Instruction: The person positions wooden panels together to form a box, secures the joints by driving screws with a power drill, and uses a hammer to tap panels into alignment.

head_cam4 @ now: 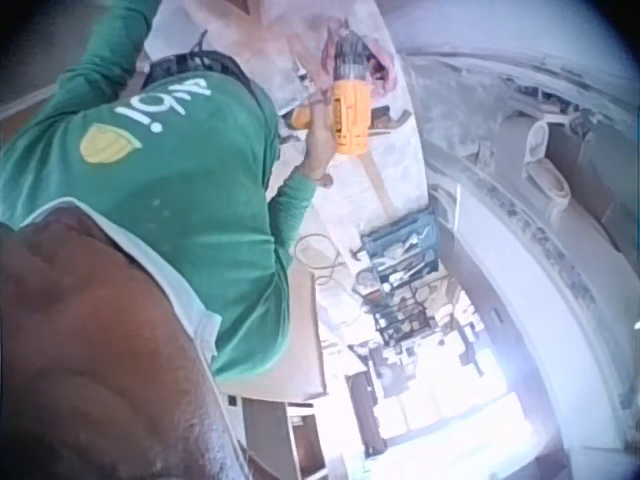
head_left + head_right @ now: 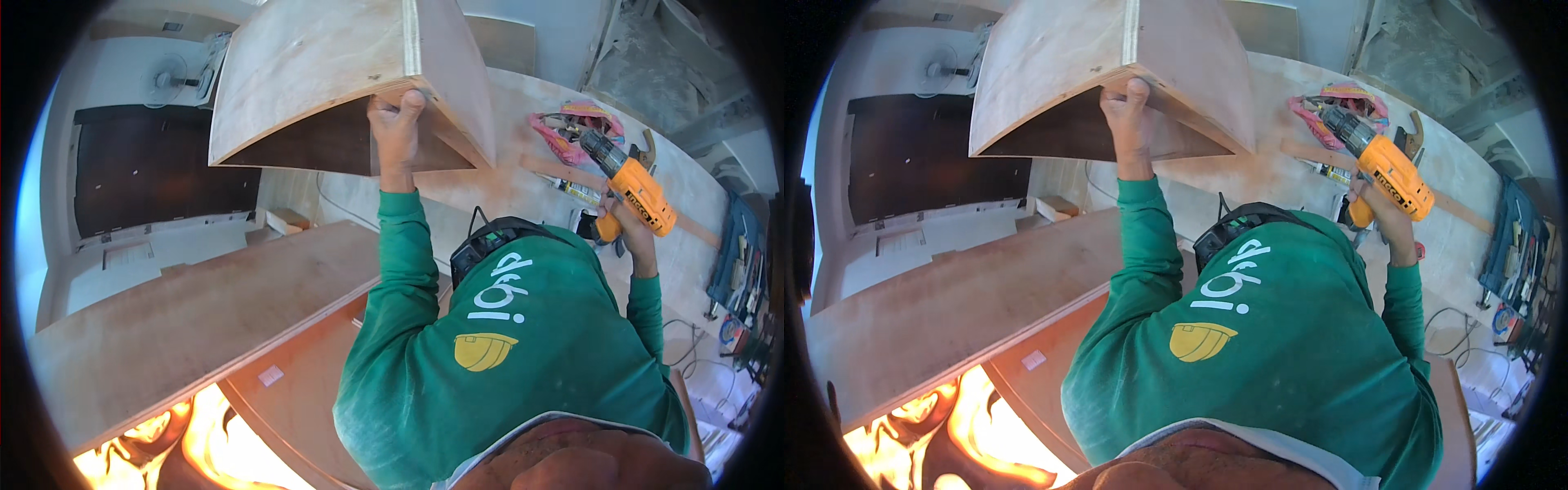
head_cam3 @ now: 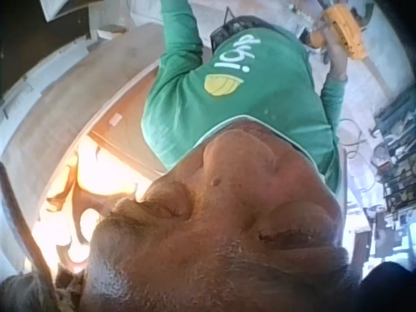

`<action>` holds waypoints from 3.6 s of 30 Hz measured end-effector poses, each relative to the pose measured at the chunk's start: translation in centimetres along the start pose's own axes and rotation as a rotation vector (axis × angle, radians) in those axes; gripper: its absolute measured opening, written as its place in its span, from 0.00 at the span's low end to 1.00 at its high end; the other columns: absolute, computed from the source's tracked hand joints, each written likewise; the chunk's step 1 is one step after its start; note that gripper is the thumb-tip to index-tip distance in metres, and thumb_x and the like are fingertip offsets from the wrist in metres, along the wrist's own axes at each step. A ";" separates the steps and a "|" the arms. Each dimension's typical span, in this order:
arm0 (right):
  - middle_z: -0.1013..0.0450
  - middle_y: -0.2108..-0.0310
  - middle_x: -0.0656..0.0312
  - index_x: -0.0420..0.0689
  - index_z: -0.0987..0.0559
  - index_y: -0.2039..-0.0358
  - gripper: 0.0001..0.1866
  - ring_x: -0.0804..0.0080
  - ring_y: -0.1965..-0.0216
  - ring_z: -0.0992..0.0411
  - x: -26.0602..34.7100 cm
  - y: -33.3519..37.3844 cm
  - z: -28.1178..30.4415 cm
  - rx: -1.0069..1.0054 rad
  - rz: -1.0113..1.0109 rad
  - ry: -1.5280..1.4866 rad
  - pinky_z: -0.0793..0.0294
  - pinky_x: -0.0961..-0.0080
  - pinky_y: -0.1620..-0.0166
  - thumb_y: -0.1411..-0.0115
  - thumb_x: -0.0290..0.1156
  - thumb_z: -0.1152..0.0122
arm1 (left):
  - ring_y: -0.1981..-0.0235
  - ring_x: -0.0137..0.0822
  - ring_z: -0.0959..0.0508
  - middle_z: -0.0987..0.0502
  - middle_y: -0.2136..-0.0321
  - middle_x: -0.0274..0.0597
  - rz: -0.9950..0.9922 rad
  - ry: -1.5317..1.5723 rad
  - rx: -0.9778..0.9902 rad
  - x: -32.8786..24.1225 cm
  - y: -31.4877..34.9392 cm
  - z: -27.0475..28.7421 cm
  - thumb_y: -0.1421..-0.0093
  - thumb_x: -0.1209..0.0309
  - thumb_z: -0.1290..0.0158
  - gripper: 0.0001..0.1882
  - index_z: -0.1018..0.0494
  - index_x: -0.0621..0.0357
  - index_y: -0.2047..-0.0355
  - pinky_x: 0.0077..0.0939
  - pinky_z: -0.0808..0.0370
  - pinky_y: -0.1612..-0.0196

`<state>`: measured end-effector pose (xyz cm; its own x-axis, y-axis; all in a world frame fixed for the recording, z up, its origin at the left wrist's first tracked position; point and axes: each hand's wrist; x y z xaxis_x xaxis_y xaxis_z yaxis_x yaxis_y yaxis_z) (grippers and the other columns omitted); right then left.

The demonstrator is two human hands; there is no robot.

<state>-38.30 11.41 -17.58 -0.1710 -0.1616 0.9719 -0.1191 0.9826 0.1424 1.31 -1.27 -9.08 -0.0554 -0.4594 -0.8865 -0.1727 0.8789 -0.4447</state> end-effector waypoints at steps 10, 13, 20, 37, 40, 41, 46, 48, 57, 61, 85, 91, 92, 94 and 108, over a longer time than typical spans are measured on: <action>0.28 0.70 0.65 0.39 0.25 0.56 0.11 0.77 0.68 0.28 0.4 4.4 -9.3 -0.160 -0.040 -0.025 0.27 0.77 0.63 0.39 0.25 0.40 | 0.62 0.24 0.26 0.21 0.63 0.34 0.003 0.095 0.061 -1.3 -1.3 0.1 0.43 0.54 0.31 0.28 0.23 0.67 0.55 0.21 0.29 0.57; 0.28 0.69 0.65 0.40 0.25 0.55 0.12 0.77 0.68 0.27 -0.5 5.4 -10.3 -0.191 -0.033 0.012 0.27 0.77 0.63 0.39 0.26 0.40 | 0.65 0.21 0.30 0.24 0.65 0.30 -0.023 0.090 0.067 -1.5 -1.3 -0.4 0.40 0.53 0.34 0.26 0.23 0.67 0.57 0.19 0.34 0.61; 0.27 0.67 0.65 0.39 0.25 0.53 0.13 0.77 0.67 0.27 -1.5 6.2 -11.6 -0.259 -0.014 0.024 0.27 0.77 0.62 0.38 0.27 0.40 | 0.63 0.23 0.28 0.22 0.63 0.32 -0.065 0.187 0.112 -0.7 -2.8 -1.1 0.42 0.55 0.32 0.25 0.22 0.66 0.58 0.20 0.31 0.57; 0.25 0.64 0.60 0.40 0.27 0.49 0.15 0.72 0.60 0.24 7.8 1.7 -18.0 -0.121 0.423 0.276 0.25 0.66 0.51 0.36 0.27 0.41 | 0.52 0.37 0.22 0.21 0.55 0.46 -0.013 -0.234 0.209 -0.5 -0.3 3.5 0.43 0.51 0.33 0.33 0.25 0.68 0.50 0.33 0.27 0.47; 0.26 0.61 0.62 0.42 0.23 0.53 0.11 0.70 0.55 0.26 8.7 1.9 -17.2 -0.141 0.532 1.018 0.28 0.68 0.47 0.35 0.30 0.40 | 0.49 0.37 0.25 0.24 0.52 0.48 0.088 -0.057 0.163 -1.0 1.4 4.6 0.39 0.56 0.35 0.30 0.28 0.68 0.48 0.34 0.29 0.44; 0.24 0.60 0.60 0.42 0.22 0.54 0.11 0.70 0.54 0.26 8.8 2.1 -17.6 -0.160 0.499 1.061 0.28 0.69 0.48 0.35 0.31 0.39 | 0.50 0.37 0.25 0.23 0.52 0.47 0.059 -0.035 0.112 -1.2 1.7 4.7 0.38 0.57 0.36 0.28 0.29 0.67 0.48 0.34 0.30 0.44; 0.24 0.52 0.54 0.42 0.24 0.45 0.20 0.61 0.49 0.26 3.0 1.1 -14.8 -0.225 0.658 1.031 0.28 0.67 0.46 0.38 0.29 0.35 | 0.54 0.36 0.26 0.23 0.59 0.44 -0.049 -0.353 0.003 -4.4 1.6 4.7 0.36 0.63 0.38 0.16 0.25 0.63 0.57 0.32 0.30 0.47; 0.26 0.47 0.50 0.41 0.30 0.40 0.27 0.50 0.46 0.28 0.3 1.4 -12.6 -0.163 0.347 0.699 0.30 0.63 0.41 0.40 0.27 0.36 | 0.55 0.38 0.26 0.23 0.61 0.43 -0.187 -0.599 0.061 -8.1 2.8 3.3 0.37 0.59 0.37 0.16 0.24 0.59 0.61 0.35 0.29 0.48; 0.29 0.47 0.46 0.40 0.29 0.42 0.25 0.48 0.47 0.26 -22.3 -0.5 -9.0 0.040 -0.242 1.227 0.31 0.47 0.45 0.40 0.31 0.42 | 0.41 0.48 0.30 0.25 0.44 0.46 -0.766 -1.423 0.184 -7.5 -2.6 2.6 0.35 0.47 0.44 0.30 0.27 0.57 0.42 0.50 0.41 0.38; 0.29 0.49 0.47 0.37 0.29 0.44 0.22 0.51 0.46 0.28 -29.4 -1.7 -11.5 -0.091 -0.253 1.326 0.35 0.49 0.43 0.39 0.28 0.47 | 0.43 0.46 0.29 0.26 0.44 0.49 -0.739 -1.250 0.123 -6.6 -1.8 2.3 0.29 0.55 0.50 0.25 0.28 0.60 0.42 0.43 0.36 0.41; 0.22 0.63 0.44 0.41 0.21 0.59 0.11 0.45 0.60 0.23 -30.5 2.0 14.9 -0.777 -0.358 0.563 0.25 0.56 0.56 0.40 0.28 0.46 | 0.39 0.46 0.33 0.33 0.44 0.50 -0.626 -1.237 0.199 -3.5 -5.6 -3.2 0.29 0.43 0.59 0.35 0.35 0.61 0.37 0.47 0.34 0.37; 0.22 0.61 0.45 0.42 0.22 0.57 0.11 0.45 0.59 0.24 -25.3 -5.7 20.2 -0.585 -0.141 0.804 0.26 0.53 0.56 0.37 0.30 0.48 | 0.38 0.49 0.34 0.32 0.42 0.51 -0.602 -1.490 -0.017 -6.9 -0.2 0.0 0.30 0.39 0.61 0.38 0.35 0.61 0.38 0.50 0.36 0.36; 0.22 0.61 0.45 0.42 0.22 0.56 0.11 0.44 0.58 0.24 -24.5 -7.3 19.8 -0.513 -0.074 0.836 0.26 0.53 0.55 0.36 0.30 0.49 | 0.38 0.49 0.34 0.32 0.42 0.52 -0.602 -1.489 -0.018 -6.9 -0.2 0.0 0.30 0.40 0.61 0.37 0.35 0.61 0.38 0.50 0.36 0.36; 0.22 0.60 0.46 0.43 0.22 0.54 0.13 0.45 0.58 0.24 -21.1 -11.7 15.3 -0.434 -0.034 0.783 0.26 0.55 0.53 0.34 0.33 0.49 | 0.37 0.50 0.34 0.32 0.41 0.52 -0.600 -1.505 -0.032 -7.4 0.4 0.2 0.29 0.41 0.61 0.36 0.34 0.61 0.38 0.51 0.36 0.36; 0.27 0.47 0.47 0.43 0.20 0.51 0.23 0.49 0.45 0.28 -23.0 -30.6 4.4 0.234 0.041 1.428 0.26 0.47 0.50 0.46 0.39 0.35 | 0.37 0.52 0.34 0.31 0.42 0.55 -0.649 -1.349 0.057 -6.2 -1.4 0.3 0.28 0.48 0.58 0.31 0.35 0.64 0.39 0.50 0.38 0.35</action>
<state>-35.02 -15.31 -45.07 0.9084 0.2309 0.3486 -0.3167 0.9243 0.2129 2.16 0.39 -2.99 0.9441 -0.3284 0.0272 0.2282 0.5921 -0.7729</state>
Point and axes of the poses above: each hand's wrist, its own y-axis away from the middle knuckle, its own z-axis out of the back of the hand, x = y × z
